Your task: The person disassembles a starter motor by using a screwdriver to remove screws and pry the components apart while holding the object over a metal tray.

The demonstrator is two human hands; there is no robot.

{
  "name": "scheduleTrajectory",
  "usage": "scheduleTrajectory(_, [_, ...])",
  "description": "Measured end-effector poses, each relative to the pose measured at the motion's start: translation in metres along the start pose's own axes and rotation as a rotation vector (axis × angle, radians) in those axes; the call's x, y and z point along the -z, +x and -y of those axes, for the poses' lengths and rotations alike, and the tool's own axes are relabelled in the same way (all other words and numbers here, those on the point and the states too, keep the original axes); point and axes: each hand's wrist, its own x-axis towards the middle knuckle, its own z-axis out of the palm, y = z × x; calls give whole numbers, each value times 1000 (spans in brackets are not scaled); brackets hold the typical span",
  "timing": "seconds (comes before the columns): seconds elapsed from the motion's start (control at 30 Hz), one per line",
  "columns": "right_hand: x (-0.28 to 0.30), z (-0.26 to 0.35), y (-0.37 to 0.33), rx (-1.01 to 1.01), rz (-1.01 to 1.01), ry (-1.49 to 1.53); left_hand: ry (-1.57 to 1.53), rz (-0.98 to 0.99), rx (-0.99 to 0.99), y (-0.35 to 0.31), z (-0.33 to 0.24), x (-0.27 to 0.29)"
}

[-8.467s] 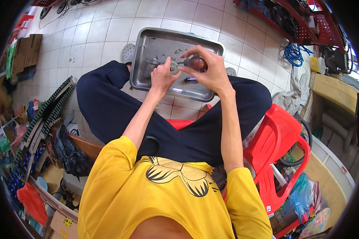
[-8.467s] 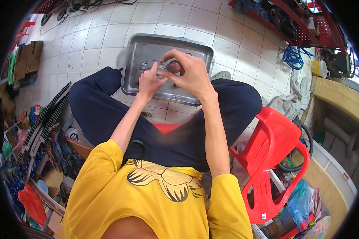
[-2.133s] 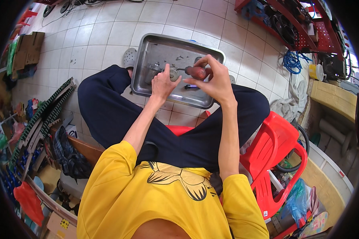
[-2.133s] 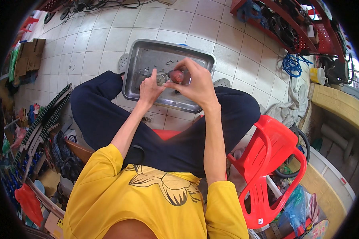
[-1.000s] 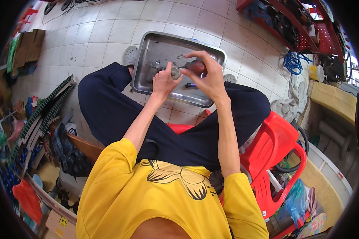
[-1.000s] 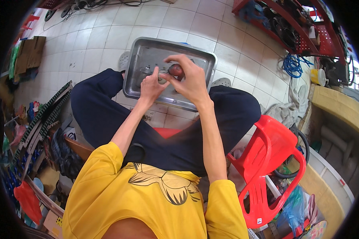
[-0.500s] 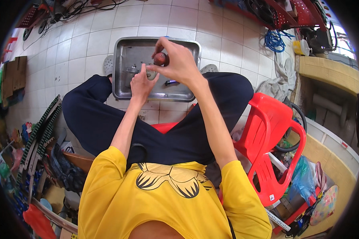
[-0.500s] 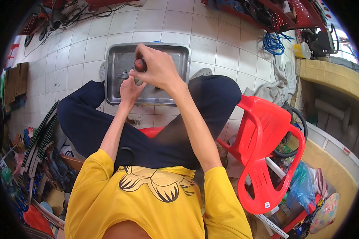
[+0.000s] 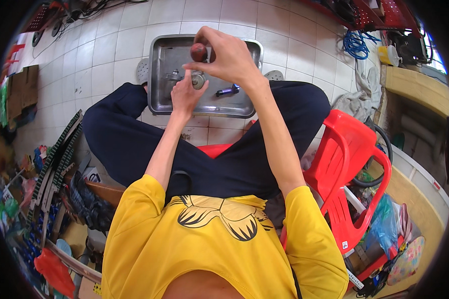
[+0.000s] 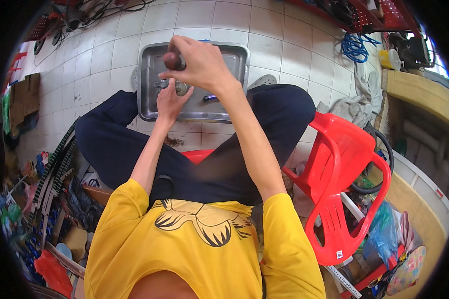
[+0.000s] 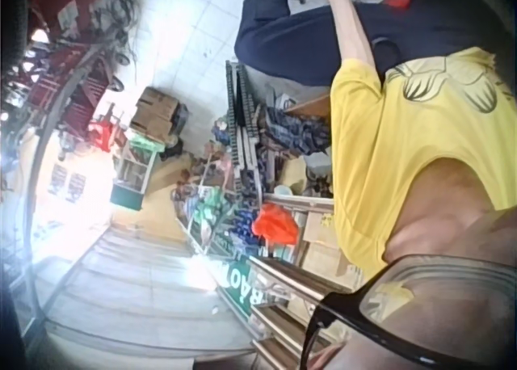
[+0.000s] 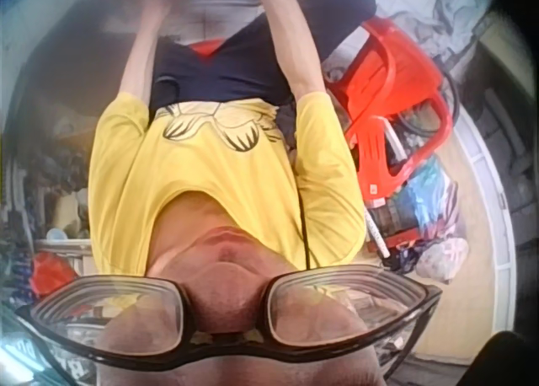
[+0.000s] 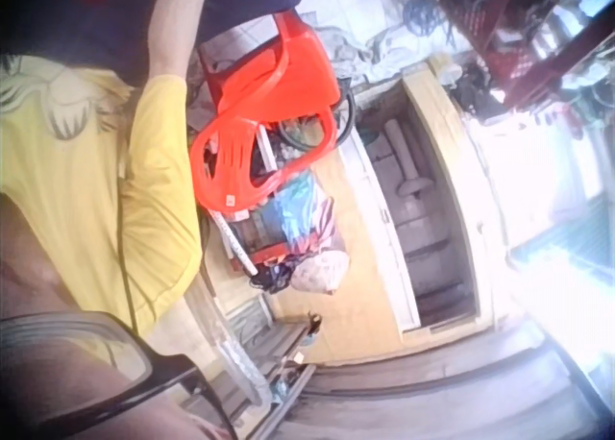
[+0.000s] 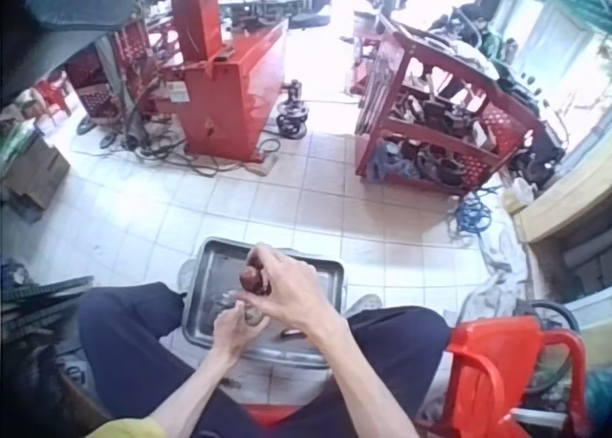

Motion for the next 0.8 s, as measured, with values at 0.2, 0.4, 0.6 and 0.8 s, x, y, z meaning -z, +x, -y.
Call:
scheduleTrajectory(0.2, [6, -3, -10, 60, 50, 220, 23, -51, -10, -1, 3, -3])
scheduleTrajectory(0.4, [9, -4, -23, -45, 31, 129, -24, -5, 3, 0, -7, 8])
scheduleTrajectory(0.6, [7, -4, -19, 139, -45, 73, -17, -5, -9, 0, -7, 8])
scheduleTrajectory(0.8, [18, -1, -24, 111, 78, -25, -1, -19, -2, 0, -6, 8])
